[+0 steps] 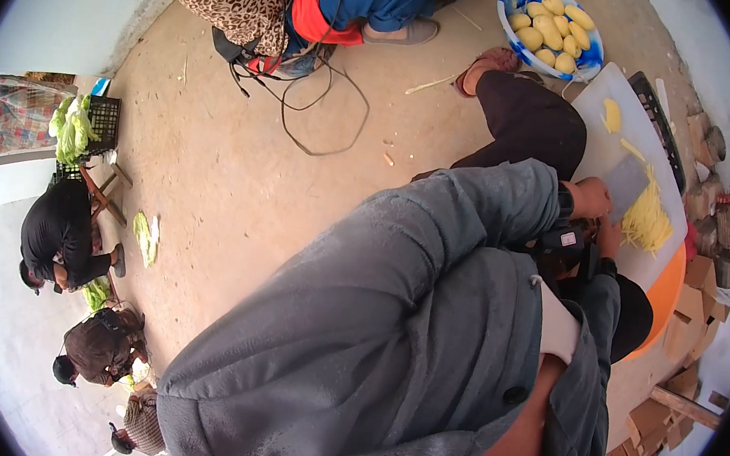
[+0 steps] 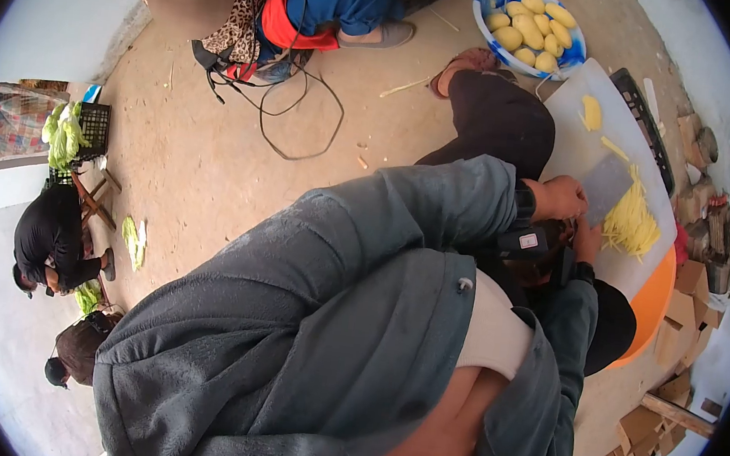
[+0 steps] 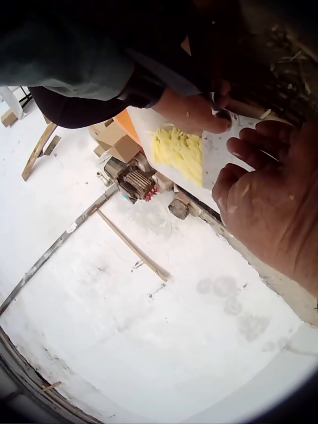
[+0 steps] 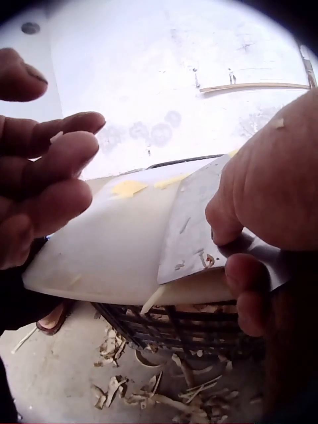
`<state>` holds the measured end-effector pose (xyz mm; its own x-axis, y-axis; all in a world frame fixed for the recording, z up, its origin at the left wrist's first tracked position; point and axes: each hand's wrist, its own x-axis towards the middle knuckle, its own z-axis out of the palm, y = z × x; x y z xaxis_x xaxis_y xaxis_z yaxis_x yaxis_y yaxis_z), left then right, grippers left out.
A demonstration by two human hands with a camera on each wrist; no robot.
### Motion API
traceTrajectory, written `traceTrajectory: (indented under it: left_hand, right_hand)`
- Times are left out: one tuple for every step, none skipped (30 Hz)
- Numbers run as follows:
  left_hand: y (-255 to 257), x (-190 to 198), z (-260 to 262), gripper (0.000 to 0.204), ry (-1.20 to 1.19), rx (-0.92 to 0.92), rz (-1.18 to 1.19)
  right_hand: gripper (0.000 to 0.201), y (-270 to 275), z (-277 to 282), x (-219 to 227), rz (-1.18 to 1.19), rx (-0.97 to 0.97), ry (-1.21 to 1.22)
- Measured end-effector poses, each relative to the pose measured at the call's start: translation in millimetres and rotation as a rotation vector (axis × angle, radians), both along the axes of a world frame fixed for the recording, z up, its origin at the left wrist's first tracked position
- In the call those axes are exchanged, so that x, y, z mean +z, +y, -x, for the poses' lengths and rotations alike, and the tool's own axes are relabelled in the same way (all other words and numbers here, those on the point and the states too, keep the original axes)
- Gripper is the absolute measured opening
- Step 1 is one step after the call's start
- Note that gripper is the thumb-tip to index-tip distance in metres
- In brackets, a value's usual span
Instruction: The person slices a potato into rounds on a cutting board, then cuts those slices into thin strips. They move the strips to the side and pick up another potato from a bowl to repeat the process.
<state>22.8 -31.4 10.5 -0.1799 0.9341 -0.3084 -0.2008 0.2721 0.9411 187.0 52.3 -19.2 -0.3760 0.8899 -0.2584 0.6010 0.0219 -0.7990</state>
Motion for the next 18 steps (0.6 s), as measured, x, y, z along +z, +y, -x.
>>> traceTrajectory:
  left_hand:
    - [1, -1, 0, 0.025, 0.029, 0.003, -0.017]
    - [1, -2, 1, 0.025, 0.034, 0.003, -0.021]
    - [1, -3, 0, 0.025, 0.027, -0.007, -0.009]
    - [1, -3, 0, 0.025, 0.02, -0.017, 0.002]
    - [-1, -5, -1, 0.025, 0.026, -0.018, -0.002]
    - [0, -8, -1, 0.025, 0.055, 0.0, -0.022]
    - [1, -7, -1, 0.025, 0.083, 0.019, -0.043]
    - [2, -7, -2, 0.025, 0.09, 0.017, -0.052]
    - [0, -5, -2, 0.024, 0.079, 0.019, -0.041]
    - [-2, -5, 0, 0.023, 0.066, 0.023, -0.027]
    - [-3, -4, 1, 0.023, 0.067, 0.024, -0.027]
    - [-4, -2, 2, 0.023, 0.057, 0.014, -0.022]
    - [-5, 0, 3, 0.022, 0.047, 0.003, -0.017]
    - [-7, 3, 4, 0.022, 0.047, 0.004, -0.017]
    - [-8, 5, 6, 0.022, 0.075, 0.007, -0.014]
    - [-9, 7, 6, 0.022, 0.103, 0.009, -0.011]
    - [-10, 9, 6, 0.022, 0.103, 0.006, -0.011]
    - [-9, 7, 7, 0.019, 0.094, -0.007, -0.015]
  right_hand:
    - [0.025, 6, -5, -9, -0.003, 0.0, 0.004]
    - [0.029, 10, -9, -19, -0.105, 0.017, -0.039]
    - [0.032, 8, -7, -17, -0.206, 0.033, -0.082]
    - [0.032, 6, -5, -14, -0.209, 0.033, -0.077]
    - [0.035, 5, -5, -11, -0.062, 0.002, -0.063]
    - [0.038, 4, -2, -4, 0.08, -0.03, -0.047]
    - [0.038, 10, -7, -12, 0.071, -0.032, -0.039]
    - [0.034, 13, -11, -22, -0.054, -0.006, -0.11]
    - [0.03, 18, -13, -29, -0.177, 0.021, -0.182]
    - [0.03, 10, -4, -16, -0.18, 0.021, -0.178]
    - [0.026, 0, 2, -4, -0.043, -0.068, -0.102]
    - [0.021, -6, 5, 2, 0.094, -0.157, -0.026]
    - [0.021, -8, 6, 3, 0.093, -0.157, -0.026]
    - [0.019, -11, 9, 7, 0.11, -0.163, 0.027]
    - [0.016, -12, 10, 8, 0.127, -0.17, 0.08]
    - [0.016, -12, 11, 9, 0.127, -0.172, 0.08]
    - [0.017, -11, 10, 11, 0.115, -0.127, 0.084]
    - [0.018, -7, 6, 6, 0.102, -0.082, 0.089]
